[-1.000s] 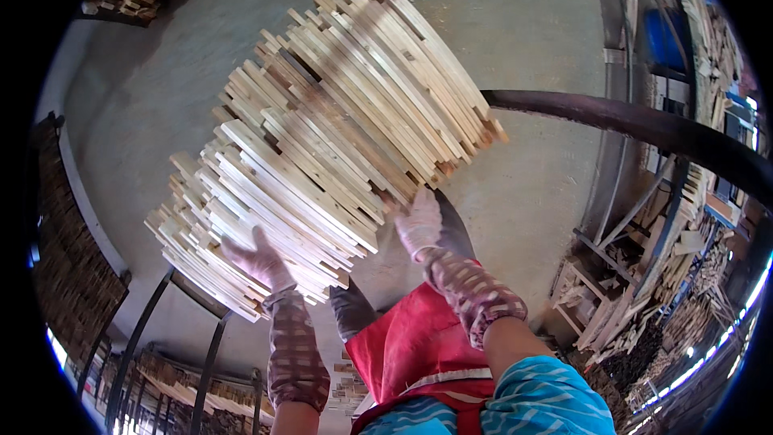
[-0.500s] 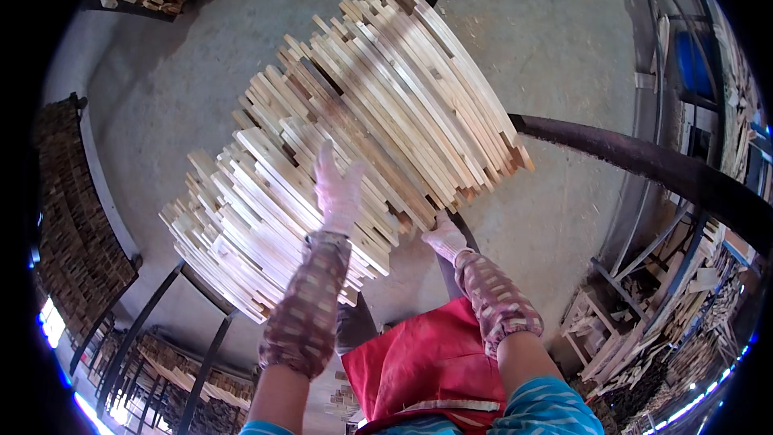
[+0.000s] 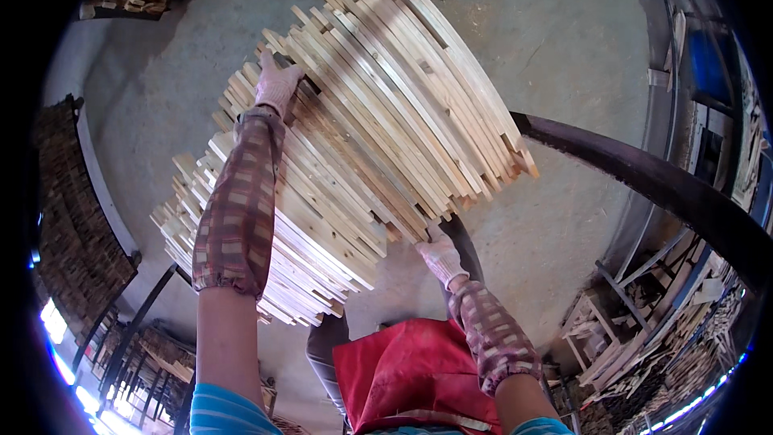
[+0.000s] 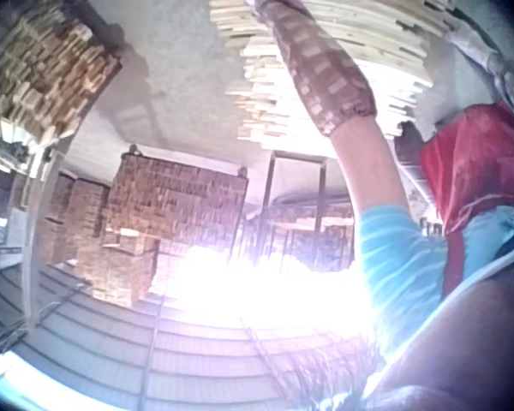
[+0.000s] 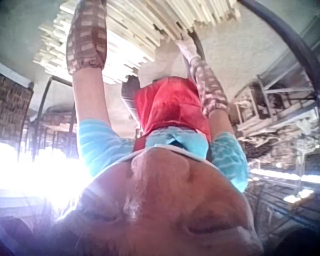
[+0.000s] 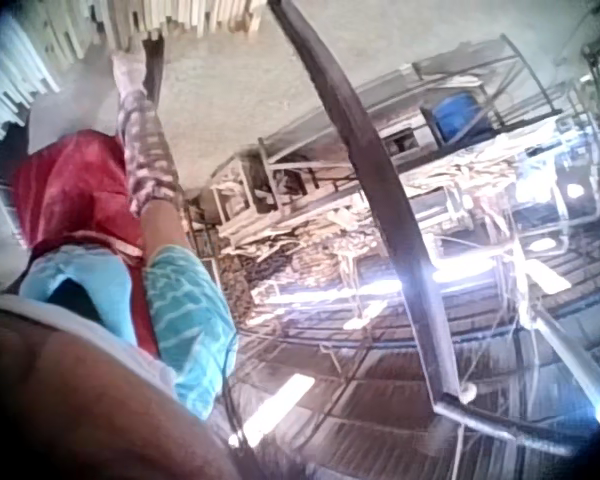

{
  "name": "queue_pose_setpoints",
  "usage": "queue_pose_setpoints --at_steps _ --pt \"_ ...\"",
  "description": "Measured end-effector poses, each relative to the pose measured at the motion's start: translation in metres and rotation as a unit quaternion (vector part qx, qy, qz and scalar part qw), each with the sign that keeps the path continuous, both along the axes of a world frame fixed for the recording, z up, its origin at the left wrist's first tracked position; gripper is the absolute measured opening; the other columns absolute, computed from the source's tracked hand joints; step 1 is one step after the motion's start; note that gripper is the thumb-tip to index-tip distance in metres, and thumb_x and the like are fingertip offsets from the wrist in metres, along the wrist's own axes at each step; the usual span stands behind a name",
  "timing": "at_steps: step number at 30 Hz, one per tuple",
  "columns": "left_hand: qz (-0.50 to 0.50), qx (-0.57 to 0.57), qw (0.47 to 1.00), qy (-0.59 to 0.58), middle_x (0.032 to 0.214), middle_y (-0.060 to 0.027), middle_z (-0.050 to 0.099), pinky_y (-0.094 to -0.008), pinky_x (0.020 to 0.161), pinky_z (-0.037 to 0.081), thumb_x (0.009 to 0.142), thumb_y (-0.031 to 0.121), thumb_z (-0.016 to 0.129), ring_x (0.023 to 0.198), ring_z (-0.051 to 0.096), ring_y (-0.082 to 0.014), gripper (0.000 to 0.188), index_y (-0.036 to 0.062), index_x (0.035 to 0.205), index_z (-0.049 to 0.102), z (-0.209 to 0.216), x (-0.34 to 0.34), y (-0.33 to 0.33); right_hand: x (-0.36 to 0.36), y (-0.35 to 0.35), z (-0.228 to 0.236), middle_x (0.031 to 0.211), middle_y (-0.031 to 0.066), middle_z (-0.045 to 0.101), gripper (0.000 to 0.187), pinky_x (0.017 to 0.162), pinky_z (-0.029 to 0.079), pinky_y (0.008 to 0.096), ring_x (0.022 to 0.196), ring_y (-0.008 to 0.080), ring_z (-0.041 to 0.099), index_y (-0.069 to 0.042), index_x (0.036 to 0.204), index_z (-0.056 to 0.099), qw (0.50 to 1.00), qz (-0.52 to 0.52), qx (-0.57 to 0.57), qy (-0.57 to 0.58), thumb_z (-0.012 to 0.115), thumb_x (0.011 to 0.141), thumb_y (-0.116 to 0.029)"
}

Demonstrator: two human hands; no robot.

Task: The person gathers loose wooden planks from a workbench and stacks them onto a metal rack. They repeatedly pick up batches of planks, align them, and place them on the rack, then walk to another rack to continue stacking.

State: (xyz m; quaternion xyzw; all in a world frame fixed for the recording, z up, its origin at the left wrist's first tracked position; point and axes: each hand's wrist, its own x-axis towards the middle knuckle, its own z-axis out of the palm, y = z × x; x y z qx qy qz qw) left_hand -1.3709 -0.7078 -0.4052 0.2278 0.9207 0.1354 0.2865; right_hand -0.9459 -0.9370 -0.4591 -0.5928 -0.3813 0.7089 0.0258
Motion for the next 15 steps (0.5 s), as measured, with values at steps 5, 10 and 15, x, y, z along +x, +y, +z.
queue_pose_setpoints --at_steps 5,10,15 --pt "0.008 -0.007 0.999 -0.031 0.125 -0.0254 0.065 -0.0424 0.103 0.048 0.071 0.025 0.074 0.121 0.062 -0.0386 0.085 0.0055 0.147 0.043 0.000 -0.017 -0.001 -0.003 0.006 0.021 0.107 0.0133 0.071 0.068 0.078 0.051 0.0321 0.086 0.0207 0.066 -0.007 0.148 0.047 0.999 0.024 0.025 0.007 0.067 0.083 -0.013" --pt "-0.020 0.009 0.999 0.042 0.129 -0.0233 0.064 -0.0450 0.104 0.048 0.073 0.029 0.072 0.122 0.061 -0.0379 0.081 0.0081 0.146 0.045 0.041 0.016 -0.003 0.019 0.001 0.004 0.113 0.0151 0.068 0.072 0.084 0.051 0.0301 0.096 0.0194 0.065 -0.007 0.149 0.045 0.998 -0.008 -0.049 0.030 0.070 0.083 -0.017" --pt "0.034 0.144 0.983 0.108 0.132 -0.0187 0.058 -0.0463 0.099 0.050 0.073 0.019 0.074 0.120 0.060 -0.0336 0.071 0.0118 0.140 0.051 0.092 0.058 -0.035 0.013 0.009 0.034 0.133 0.0219 0.059 0.075 0.094 0.051 0.0387 0.115 0.0319 0.062 -0.006 0.148 0.045 0.985 0.121 0.097 -0.075 0.075 0.084 -0.030"
